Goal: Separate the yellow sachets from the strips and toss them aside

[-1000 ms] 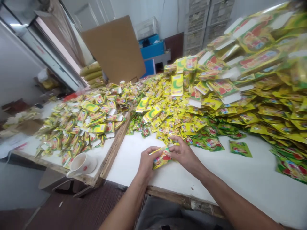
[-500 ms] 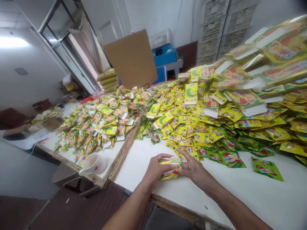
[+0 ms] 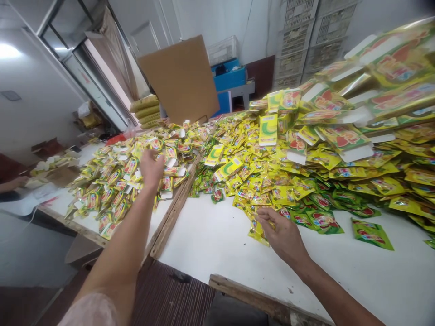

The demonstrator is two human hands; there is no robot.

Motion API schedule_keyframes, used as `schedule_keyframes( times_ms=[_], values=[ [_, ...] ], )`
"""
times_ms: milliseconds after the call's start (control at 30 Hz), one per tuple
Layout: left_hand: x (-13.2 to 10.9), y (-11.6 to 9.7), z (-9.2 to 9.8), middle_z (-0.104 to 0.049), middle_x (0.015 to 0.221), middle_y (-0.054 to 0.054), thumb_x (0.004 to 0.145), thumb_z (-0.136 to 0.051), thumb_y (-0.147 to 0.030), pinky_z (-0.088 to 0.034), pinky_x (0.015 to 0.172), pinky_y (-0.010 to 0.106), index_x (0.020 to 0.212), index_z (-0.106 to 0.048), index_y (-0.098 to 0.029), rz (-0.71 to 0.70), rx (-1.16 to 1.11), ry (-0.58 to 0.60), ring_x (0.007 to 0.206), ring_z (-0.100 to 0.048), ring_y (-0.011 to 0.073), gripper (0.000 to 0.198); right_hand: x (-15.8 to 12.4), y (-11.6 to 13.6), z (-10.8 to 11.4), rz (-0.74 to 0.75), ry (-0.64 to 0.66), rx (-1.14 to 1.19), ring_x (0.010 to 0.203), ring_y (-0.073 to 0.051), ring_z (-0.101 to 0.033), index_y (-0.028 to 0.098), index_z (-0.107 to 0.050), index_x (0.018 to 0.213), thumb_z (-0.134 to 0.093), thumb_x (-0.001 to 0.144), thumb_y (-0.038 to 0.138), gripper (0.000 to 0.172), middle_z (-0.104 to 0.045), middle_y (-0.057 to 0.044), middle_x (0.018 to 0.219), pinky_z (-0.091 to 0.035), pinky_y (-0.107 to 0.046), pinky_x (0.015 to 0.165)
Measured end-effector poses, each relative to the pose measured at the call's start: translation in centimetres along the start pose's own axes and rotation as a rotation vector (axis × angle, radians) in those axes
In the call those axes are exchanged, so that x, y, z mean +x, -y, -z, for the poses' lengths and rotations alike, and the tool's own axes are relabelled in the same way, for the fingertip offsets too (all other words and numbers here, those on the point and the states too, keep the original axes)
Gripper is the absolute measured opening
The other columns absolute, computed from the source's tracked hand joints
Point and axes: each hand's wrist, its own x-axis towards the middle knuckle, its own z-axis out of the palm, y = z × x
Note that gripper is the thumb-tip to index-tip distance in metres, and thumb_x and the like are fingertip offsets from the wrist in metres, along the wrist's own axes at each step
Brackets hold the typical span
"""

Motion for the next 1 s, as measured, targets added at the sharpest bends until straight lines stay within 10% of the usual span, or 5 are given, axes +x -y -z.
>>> schedule_keyframes(
  times_ms=[133,233,567,833,1000],
  values=[
    [-7.8,-0.9,-5.6,-0.063,0.063,0.006,0.074,-0.061,-0.04,-0.04,0.064,0.029,0.061,-0.062,-0.017,0.0,0.163,0.553,0.068,-0.06,0.0223,0.026,0.0,-1.0,-0.4,0.112,0.027,-0.228,0.081,-0.023,-0.064,0.024,-0.063,0.084,-0.046,0.081,0.026,0.018,-0.071,-0.004,0.082,-0.047,-0.036,0.072],
    [-12.7,-1.8,-9.0,-0.065,0.07,0.011,0.065,-0.072,-0.033,-0.037,0.065,0.029,0.057,-0.058,-0.017,0.029,0.213,0.708,0.078,-0.061,0.0269,0.022,0.0,-1.8,-0.3,0.163,0.082,-0.383,0.087,-0.024,-0.06,0.021,-0.066,0.083,-0.048,0.079,0.02,0.019,-0.069,-0.007,0.09,-0.045,-0.037,0.076],
    [-18.2,-2.1,-7.4,-0.065,0.066,0.003,0.067,-0.071,-0.027,-0.034,0.058,0.026,0.104,-0.058,-0.017,0.13,-0.048,0.869,0.066,-0.06,0.0207,0.04,0.2,-0.6,0.1,0.139,0.057,-0.23,0.083,-0.021,-0.058,0.019,-0.063,0.084,-0.051,0.083,0.022,0.013,-0.067,-0.006,0.084,-0.044,-0.033,0.076],
    [-20.6,-3.0,-6.5,-0.06,0.063,0.003,0.068,-0.067,-0.019,-0.034,0.058,0.027,0.078,-0.064,-0.017,0.088,0.015,0.905,0.066,-0.057,0.0194,0.011,-0.2,-0.4,-0.3,0.171,0.067,-0.231,0.081,-0.02,-0.056,0.018,-0.062,0.085,-0.052,0.082,0.018,0.011,-0.066,-0.007,0.083,-0.042,-0.031,0.072],
    [-22.2,-3.1,-6.0,-0.052,0.058,-0.004,0.061,-0.072,-0.025,-0.036,0.054,0.023,0.073,-0.06,-0.016,0.365,-0.496,0.813,0.053,-0.049,0.0103,0.019,-0.5,-0.2,-1.0,0.163,0.121,-0.199,0.082,-0.021,-0.055,0.018,-0.063,0.085,-0.059,0.08,0.029,0.013,-0.067,-0.006,0.083,-0.041,-0.033,0.076]
  ],
)
